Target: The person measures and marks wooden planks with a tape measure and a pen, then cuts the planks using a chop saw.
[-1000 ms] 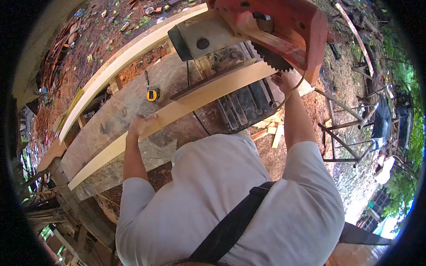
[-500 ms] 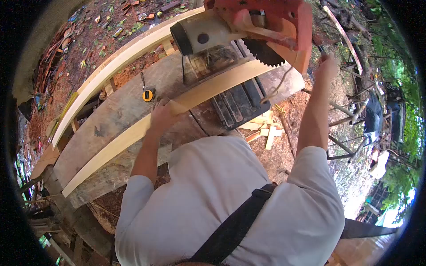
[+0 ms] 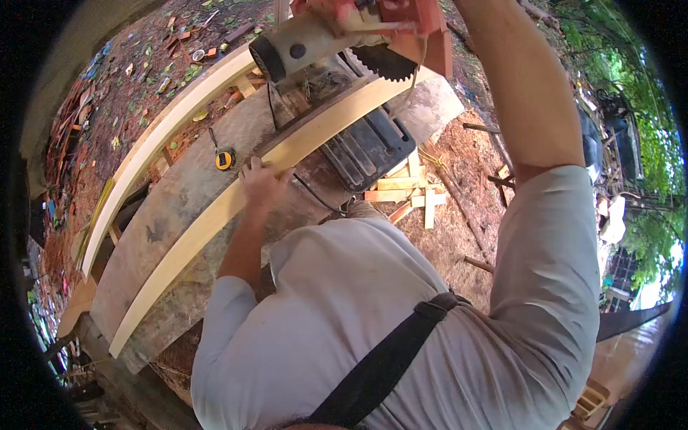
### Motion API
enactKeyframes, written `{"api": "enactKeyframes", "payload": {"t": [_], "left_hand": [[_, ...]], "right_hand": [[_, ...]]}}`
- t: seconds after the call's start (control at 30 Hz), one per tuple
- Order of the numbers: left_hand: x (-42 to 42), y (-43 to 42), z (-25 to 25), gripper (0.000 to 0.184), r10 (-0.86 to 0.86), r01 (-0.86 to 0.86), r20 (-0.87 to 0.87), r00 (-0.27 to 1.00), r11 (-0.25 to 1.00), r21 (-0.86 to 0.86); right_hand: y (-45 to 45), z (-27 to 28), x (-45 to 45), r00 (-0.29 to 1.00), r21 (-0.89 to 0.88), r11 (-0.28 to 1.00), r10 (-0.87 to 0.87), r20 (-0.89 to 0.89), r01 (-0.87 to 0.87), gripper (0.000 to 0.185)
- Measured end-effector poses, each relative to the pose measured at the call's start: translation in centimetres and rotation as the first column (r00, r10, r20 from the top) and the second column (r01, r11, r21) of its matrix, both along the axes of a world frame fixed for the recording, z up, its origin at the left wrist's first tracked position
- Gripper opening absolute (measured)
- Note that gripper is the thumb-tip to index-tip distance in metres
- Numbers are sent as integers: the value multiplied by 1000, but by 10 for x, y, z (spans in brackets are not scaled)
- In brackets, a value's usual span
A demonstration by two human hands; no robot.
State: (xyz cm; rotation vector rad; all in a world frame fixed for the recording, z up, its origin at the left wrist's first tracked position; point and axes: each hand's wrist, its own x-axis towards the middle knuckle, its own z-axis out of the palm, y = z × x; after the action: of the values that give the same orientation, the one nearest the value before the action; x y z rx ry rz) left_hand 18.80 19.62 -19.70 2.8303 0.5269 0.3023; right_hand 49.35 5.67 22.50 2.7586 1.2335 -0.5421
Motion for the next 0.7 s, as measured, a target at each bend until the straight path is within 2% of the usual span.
{"api": "enactKeyframes", "payload": {"t": [0.13, 0.23, 0.3, 0.33, 0.4, 0.43, 0.47, 0.53, 0.57, 0.6, 0.67, 0.7], "left_hand": [[-2, 7, -10, 62, -24, 23, 15, 1000, 999, 42], [-2, 9, -9, 57, -54, 57, -65, 996, 997, 44], [-2, 5, -3, 56, -17, 15, -114, 993, 1000, -17], [-4, 4, 1, 56, -38, 37, -119, 992, 999, -14], [-7, 4, 8, 58, -8, -2, -144, 990, 998, -66], [-6, 5, 8, 58, -30, 21, -149, 988, 998, -59], [-6, 5, 5, 60, -25, 19, -159, 987, 999, -41], [-5, 5, 2, 62, -35, 33, -173, 984, 999, -13], [-3, 4, 2, 63, -7, 3, -216, 976, 1000, -23], [-1, 4, 1, 65, 24, -33, -258, 966, 999, -31], [2, 3, -3, 67, 27, -30, -226, 974, 1000, -8], [3, 1, -4, 69, 37, -37, -193, 980, 999, 6]], "right_hand": [[-47, -38, -29, 998, 135, 990, 40, -38, -35, 46], [-79, -68, -55, 998, 169, 984, -54, -15, 56, 48], [-98, -88, -61, 990, 293, 946, -135, -39, 141, 45], [-103, -90, -60, 987, 295, 942, -157, -44, 162, 45], [-102, -88, -60, 901, 288, 892, -233, -366, 348, 51], [-99, -80, -65, 880, 343, 874, -174, -441, 344, 47], [-95, -82, -66, 873, 347, 864, -190, -448, 366, 47], [-91, -88, -59, 681, 256, 752, -326, -656, 607, 42], [-93, -92, -54, 673, 262, 740, -329, -662, 619, 42], [-94, -97, -47, 604, 234, 725, -301, -738, 648, 44], [-95, -104, -38, 453, 168, 711, -231, -861, 683, 48], [-96, -104, -38, 451, 169, 711, -228, -863, 683, 48]]}}
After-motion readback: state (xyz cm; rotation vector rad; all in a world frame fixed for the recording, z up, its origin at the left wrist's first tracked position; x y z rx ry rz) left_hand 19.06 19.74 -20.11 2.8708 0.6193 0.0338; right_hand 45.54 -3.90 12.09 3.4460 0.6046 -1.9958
